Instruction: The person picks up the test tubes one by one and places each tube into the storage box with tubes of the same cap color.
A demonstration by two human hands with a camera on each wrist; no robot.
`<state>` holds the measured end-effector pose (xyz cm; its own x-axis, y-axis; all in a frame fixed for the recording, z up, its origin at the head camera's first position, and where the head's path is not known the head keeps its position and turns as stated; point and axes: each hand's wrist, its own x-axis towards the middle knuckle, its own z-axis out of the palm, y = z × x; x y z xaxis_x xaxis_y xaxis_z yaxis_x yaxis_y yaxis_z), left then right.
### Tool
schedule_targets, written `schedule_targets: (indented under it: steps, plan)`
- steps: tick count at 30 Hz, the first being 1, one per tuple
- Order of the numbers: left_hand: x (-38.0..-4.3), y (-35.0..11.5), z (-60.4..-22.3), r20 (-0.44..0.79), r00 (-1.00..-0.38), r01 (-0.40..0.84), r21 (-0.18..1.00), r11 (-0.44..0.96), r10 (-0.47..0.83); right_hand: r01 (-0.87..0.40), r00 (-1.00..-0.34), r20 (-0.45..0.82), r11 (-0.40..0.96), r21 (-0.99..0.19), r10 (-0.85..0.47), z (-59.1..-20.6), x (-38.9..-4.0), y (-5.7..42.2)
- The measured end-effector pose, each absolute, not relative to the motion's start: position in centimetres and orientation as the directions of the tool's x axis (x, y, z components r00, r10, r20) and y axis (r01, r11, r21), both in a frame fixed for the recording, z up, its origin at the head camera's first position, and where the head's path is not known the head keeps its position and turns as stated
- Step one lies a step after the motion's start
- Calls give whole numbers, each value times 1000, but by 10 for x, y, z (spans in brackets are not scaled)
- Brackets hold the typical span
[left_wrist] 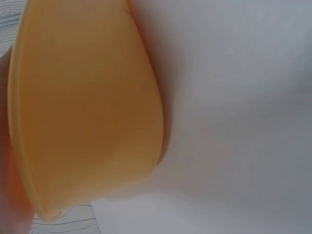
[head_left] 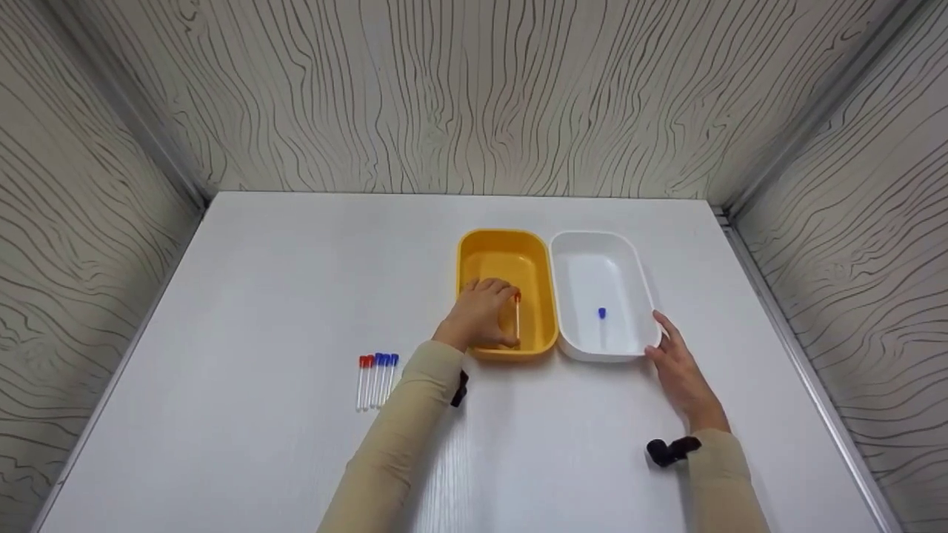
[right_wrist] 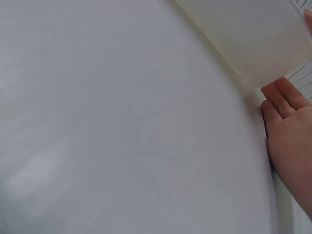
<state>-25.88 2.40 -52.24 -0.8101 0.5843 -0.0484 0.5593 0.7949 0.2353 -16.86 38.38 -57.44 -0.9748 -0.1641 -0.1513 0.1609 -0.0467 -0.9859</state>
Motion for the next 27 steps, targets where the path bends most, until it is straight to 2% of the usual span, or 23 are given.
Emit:
schedule_targets:
  steps: [7, 11, 20, 27]
  plan:
    - [-257, 31, -526, -71, -814, 560, 170, 811, 576, 161, -976, -152, -49, -986, -156, -573, -169, 383]
    - [-256, 30, -524, -42, -810, 573, 150, 805, 585, 152, -978, -142, -61, -986, -153, -574, -169, 383]
    - [-246, 15, -523, 177, -790, 613, 213, 761, 587, 143, -982, -132, -71, -987, -137, -574, -169, 384]
    - [-238, -4, -523, 291, -778, 624, 266, 734, 556, 130, -981, -118, -71, -989, -151, -575, -170, 383]
